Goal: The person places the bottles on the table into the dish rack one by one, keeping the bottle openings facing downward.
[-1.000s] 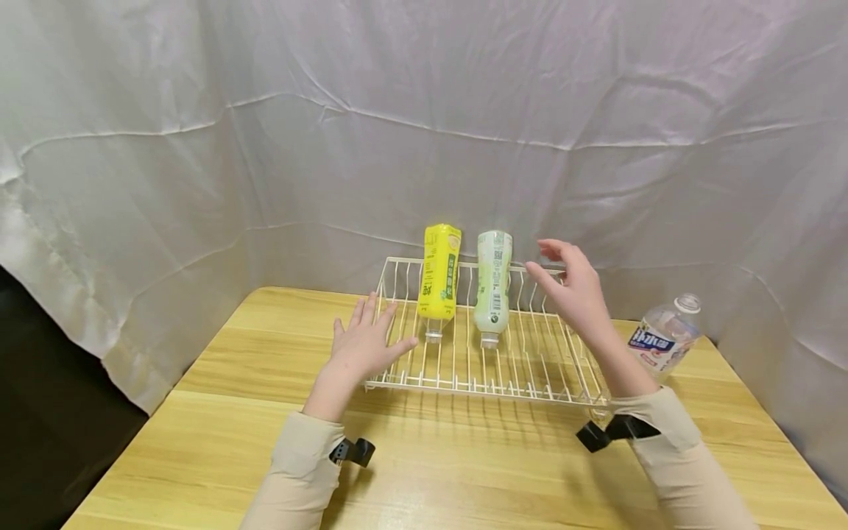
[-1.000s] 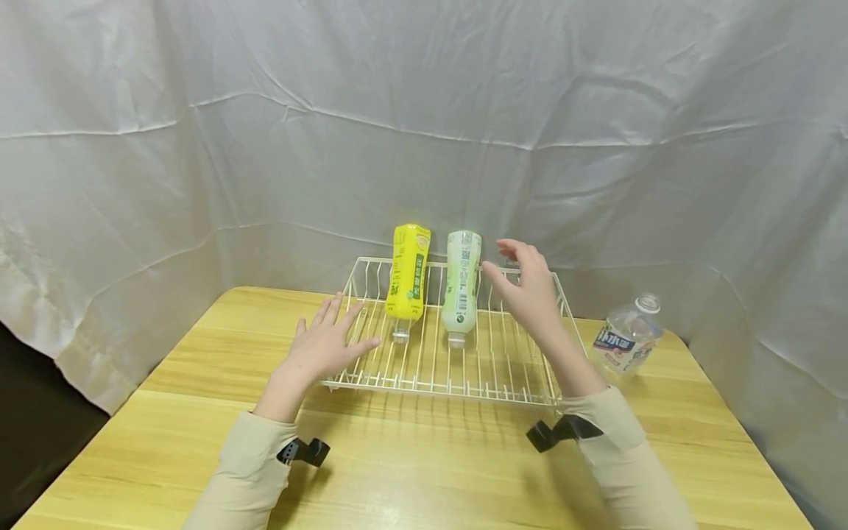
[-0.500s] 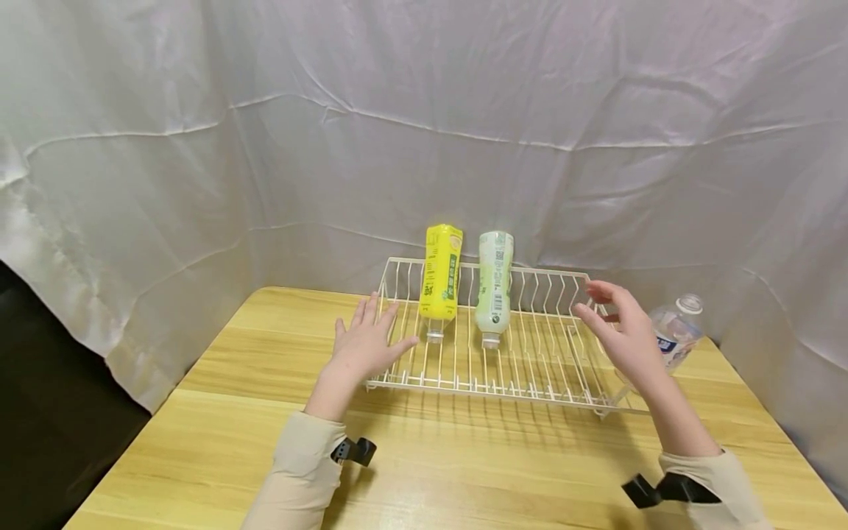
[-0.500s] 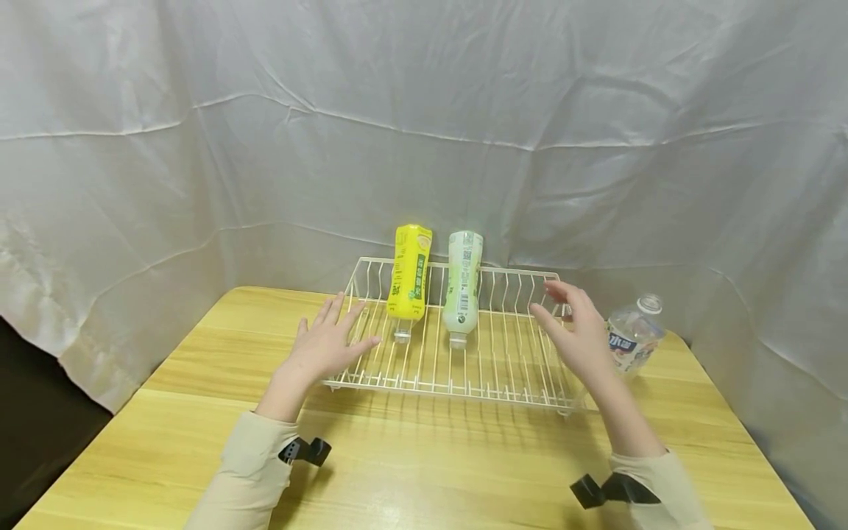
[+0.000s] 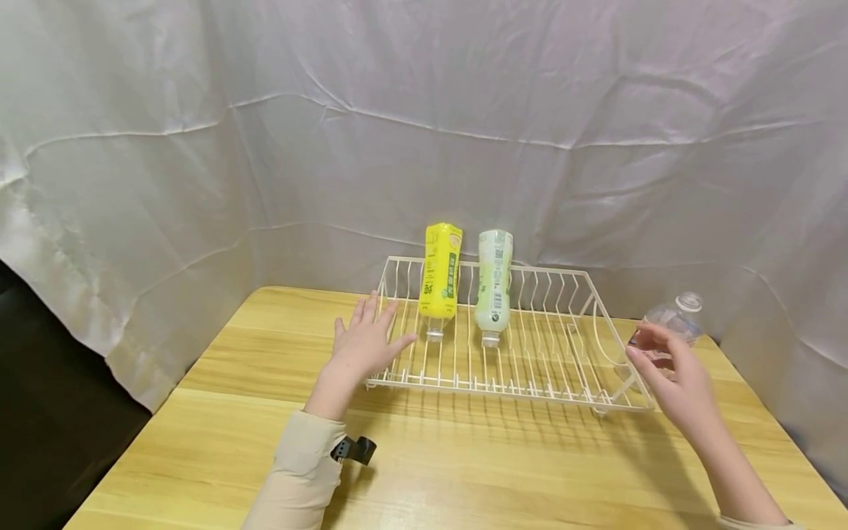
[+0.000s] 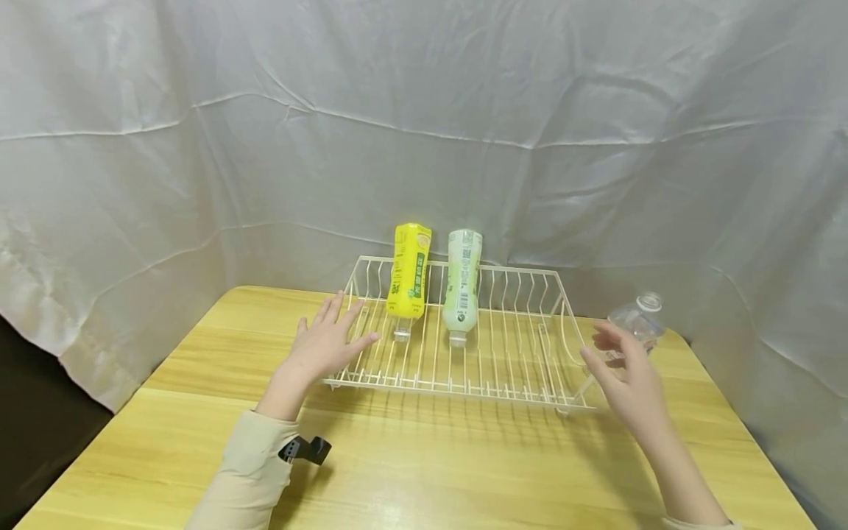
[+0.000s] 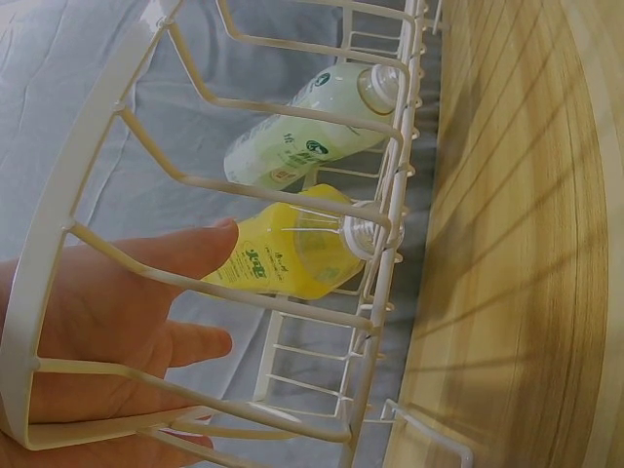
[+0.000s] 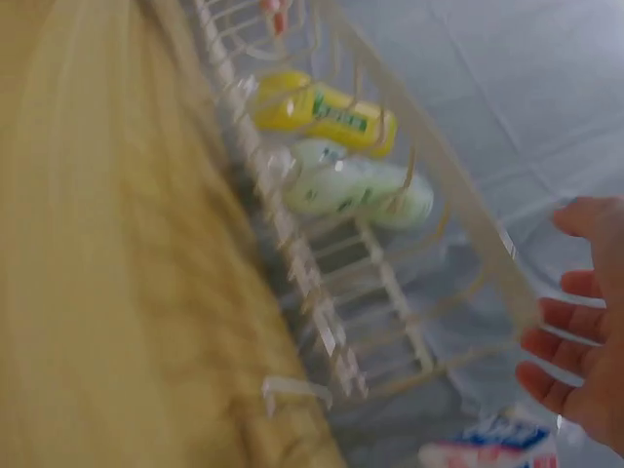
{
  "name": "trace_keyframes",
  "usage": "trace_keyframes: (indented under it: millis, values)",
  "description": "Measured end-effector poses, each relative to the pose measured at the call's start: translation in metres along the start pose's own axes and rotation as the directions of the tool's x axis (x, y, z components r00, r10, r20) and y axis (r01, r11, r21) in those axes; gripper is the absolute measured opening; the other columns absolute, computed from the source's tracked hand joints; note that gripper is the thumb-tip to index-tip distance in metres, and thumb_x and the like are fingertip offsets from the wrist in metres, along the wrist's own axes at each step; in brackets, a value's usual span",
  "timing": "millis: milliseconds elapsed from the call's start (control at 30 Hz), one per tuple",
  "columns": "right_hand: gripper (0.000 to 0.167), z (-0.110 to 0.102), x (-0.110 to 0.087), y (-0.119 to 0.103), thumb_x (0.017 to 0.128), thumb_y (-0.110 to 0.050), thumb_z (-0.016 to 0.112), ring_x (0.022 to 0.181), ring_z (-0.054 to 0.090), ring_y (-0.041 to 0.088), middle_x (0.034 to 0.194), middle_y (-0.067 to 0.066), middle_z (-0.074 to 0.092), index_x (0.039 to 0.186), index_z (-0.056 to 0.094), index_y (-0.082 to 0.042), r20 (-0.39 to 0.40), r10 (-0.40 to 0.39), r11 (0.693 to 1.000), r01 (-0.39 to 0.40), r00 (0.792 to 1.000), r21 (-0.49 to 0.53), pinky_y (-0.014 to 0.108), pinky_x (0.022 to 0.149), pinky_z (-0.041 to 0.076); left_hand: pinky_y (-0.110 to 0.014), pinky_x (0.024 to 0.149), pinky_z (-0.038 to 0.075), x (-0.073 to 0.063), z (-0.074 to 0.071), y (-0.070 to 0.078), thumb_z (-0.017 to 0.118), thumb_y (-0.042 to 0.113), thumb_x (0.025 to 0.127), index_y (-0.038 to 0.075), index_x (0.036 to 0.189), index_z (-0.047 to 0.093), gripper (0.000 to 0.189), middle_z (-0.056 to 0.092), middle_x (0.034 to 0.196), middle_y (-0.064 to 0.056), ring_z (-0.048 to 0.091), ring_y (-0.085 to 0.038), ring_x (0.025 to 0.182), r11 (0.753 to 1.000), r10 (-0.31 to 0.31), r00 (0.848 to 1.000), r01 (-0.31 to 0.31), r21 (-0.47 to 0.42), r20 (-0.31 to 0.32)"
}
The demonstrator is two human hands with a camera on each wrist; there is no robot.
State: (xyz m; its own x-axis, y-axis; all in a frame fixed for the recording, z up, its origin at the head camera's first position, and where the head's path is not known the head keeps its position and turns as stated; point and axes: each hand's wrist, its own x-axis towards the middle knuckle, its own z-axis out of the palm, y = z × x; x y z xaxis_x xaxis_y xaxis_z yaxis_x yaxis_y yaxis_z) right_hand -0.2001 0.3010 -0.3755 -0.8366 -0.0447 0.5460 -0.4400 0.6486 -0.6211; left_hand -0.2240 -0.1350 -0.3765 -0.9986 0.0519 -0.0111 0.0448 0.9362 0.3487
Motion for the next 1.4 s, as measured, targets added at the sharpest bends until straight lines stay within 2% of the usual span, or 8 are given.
trace_keyframes:
  millis: [167, 367, 533, 633, 767, 967, 1233, 1400]
  values:
    - [0.028, -0.009, -0.014, 0.015, 0.089, -0.004, 0.066, 0.087, 0.050, -0.014, 0.096, -0.031, 0.053, 0.113, 0.058, 0.006, -0.127, 0.024, 0.999, -0.030, 0.992, -0.042, -0.001, 0.072, 0.039, -0.070, 0.115, 0.001, 0.000, 0.000, 0.000, 0.037, 0.067, 0.094, 0.025, 0.157, 0.018, 0.078, -0.007, 0.164, -0.009, -0.003, -0.036, 0.152, 1.000, 0.006, 1.000, -0.006, -0.006, -0.001]
    - [0.025, -0.019, -0.016, 0.035, 0.086, -0.005, 0.070, 0.079, 0.050, -0.015, 0.088, -0.032, 0.054, 0.108, 0.063, 0.005, -0.278, 0.080, 0.993, -0.100, 0.957, -0.058, -0.003, 0.068, 0.038, -0.070, 0.115, 0.000, 0.000, 0.001, -0.001, 0.038, 0.067, 0.095, 0.026, 0.157, 0.017, 0.078, -0.007, 0.165, -0.009, -0.003, -0.036, 0.152, 1.000, 0.002, 1.000, -0.002, -0.004, -0.002]
    - [0.027, -0.022, -0.017, 0.052, 0.084, -0.011, 0.073, 0.078, 0.048, -0.016, 0.081, -0.034, 0.052, 0.107, 0.063, 0.000, -0.313, 0.153, 0.977, -0.192, 0.937, -0.097, -0.003, 0.065, 0.036, -0.070, 0.115, 0.000, 0.000, 0.000, -0.001, 0.036, 0.069, 0.094, 0.026, 0.157, 0.016, 0.079, -0.007, 0.164, -0.009, -0.003, -0.036, 0.152, 1.000, 0.006, 1.000, -0.006, -0.005, 0.002]
    - [0.033, -0.023, -0.017, 0.060, 0.085, -0.016, 0.074, 0.079, 0.045, -0.016, 0.082, -0.028, 0.051, 0.111, 0.060, -0.001, -0.297, 0.200, 0.960, -0.248, 0.934, -0.132, -0.002, 0.063, 0.035, -0.070, 0.115, 0.000, 0.000, -0.001, -0.002, 0.035, 0.070, 0.093, 0.027, 0.157, 0.015, 0.080, -0.008, 0.164, -0.009, -0.004, -0.036, 0.152, 1.000, 0.002, 1.000, -0.002, -0.002, 0.005]
    - [0.050, -0.026, -0.018, 0.069, 0.087, -0.028, 0.072, 0.082, 0.038, -0.011, 0.098, -0.003, 0.053, 0.123, 0.052, 0.000, -0.239, 0.274, 0.927, -0.322, 0.931, -0.192, 0.008, 0.064, 0.033, -0.071, 0.115, 0.000, 0.000, -0.001, -0.002, 0.034, 0.070, 0.093, 0.027, 0.157, 0.015, 0.080, -0.008, 0.164, -0.009, -0.004, -0.036, 0.152, 1.000, 0.005, 1.000, -0.005, -0.001, 0.009]
    - [0.073, -0.028, -0.021, 0.096, 0.090, -0.039, 0.067, 0.101, 0.045, 0.031, 0.122, 0.031, 0.047, 0.138, 0.040, 0.010, -0.093, 0.362, 0.895, -0.373, 0.928, -0.244, 0.029, 0.076, 0.031, -0.071, 0.115, 0.000, 0.000, -0.002, -0.001, 0.036, 0.068, 0.094, 0.026, 0.157, 0.016, 0.078, -0.007, 0.164, -0.010, -0.003, -0.037, 0.152, 1.000, 0.005, 1.000, -0.005, -0.008, 0.011]
    - [0.082, -0.019, -0.023, 0.113, 0.093, -0.041, 0.061, 0.113, 0.040, 0.054, 0.126, 0.042, 0.042, 0.141, 0.028, 0.018, 0.047, 0.395, 0.894, -0.372, 0.917, -0.251, 0.066, 0.091, 0.034, -0.071, 0.115, 0.001, 0.000, -0.002, -0.002, 0.039, 0.066, 0.095, 0.024, 0.157, 0.017, 0.078, -0.006, 0.164, -0.010, -0.003, -0.037, 0.152, 1.000, 0.006, 1.000, -0.006, -0.021, 0.005]
    - [0.086, -0.012, -0.020, 0.117, 0.093, -0.043, 0.059, 0.116, 0.038, 0.055, 0.129, 0.043, 0.039, 0.143, 0.024, 0.018, 0.108, 0.431, 0.885, -0.396, 0.896, -0.246, 0.067, 0.094, 0.033, -0.071, 0.115, 0.002, 0.000, -0.002, -0.002, 0.035, 0.070, 0.093, 0.025, 0.157, 0.016, 0.080, -0.006, 0.164, -0.010, -0.002, -0.037, 0.152, 1.000, 0.014, 1.000, -0.014, -0.008, 0.009]
